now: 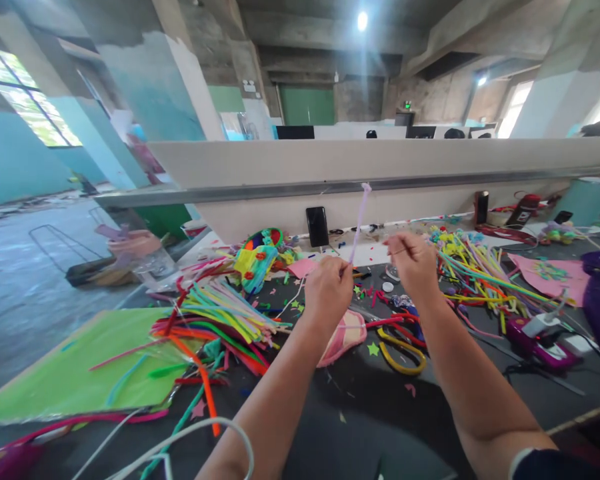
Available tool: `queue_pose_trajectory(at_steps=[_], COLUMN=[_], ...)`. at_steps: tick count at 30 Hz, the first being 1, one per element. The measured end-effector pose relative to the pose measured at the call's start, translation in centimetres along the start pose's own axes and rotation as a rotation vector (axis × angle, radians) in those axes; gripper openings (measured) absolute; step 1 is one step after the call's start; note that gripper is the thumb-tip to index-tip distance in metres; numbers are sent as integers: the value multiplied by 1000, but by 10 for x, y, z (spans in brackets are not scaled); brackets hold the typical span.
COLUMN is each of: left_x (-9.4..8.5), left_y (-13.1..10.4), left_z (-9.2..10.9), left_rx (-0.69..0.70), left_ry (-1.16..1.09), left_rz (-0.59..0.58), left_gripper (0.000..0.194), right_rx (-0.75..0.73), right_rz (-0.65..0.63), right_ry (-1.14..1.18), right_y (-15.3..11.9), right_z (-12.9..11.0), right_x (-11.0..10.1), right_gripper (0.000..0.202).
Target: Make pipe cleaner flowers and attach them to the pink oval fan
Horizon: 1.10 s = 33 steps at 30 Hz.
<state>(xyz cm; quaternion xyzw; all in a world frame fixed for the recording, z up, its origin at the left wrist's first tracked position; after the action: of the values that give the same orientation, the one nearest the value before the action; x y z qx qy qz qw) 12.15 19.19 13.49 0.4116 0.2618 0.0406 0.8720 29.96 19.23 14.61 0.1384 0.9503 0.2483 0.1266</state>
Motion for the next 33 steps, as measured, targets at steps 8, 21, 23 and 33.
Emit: queue_pose_trajectory(at_steps=[8,21,23,33], left_x=[12,26,29,29], left_y=[-8,-16,-20,-10], left_z=[21,21,24,4], left_rx=[-55,-769,-811,-420], left_ry=[-278,-1462,-1543,-696], left_rz=[-177,-571,-583,-155], left_gripper=[19,26,26,25], right_rx=[-23,36,21,40], right_rz=[-90,-540,-553,-247], right_ry=[-396,348,401,-144], right_y=[-10,-9,-10,0], right_z=[-15,-9,-8,1], right_x=[16,4,3,12], right_gripper=[33,29,31,29])
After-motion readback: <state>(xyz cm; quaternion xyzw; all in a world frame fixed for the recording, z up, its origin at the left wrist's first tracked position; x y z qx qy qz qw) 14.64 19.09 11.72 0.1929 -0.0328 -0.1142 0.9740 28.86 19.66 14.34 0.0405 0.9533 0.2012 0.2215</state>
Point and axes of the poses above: each hand's wrist, its own y-axis towards the middle knuckle, its own x-axis out of the palm, z = x × y, the point moved 2 cm from there along y, towards the middle knuckle, and after that the axes turned 13 degrees about -y, right-handed, at the moved point
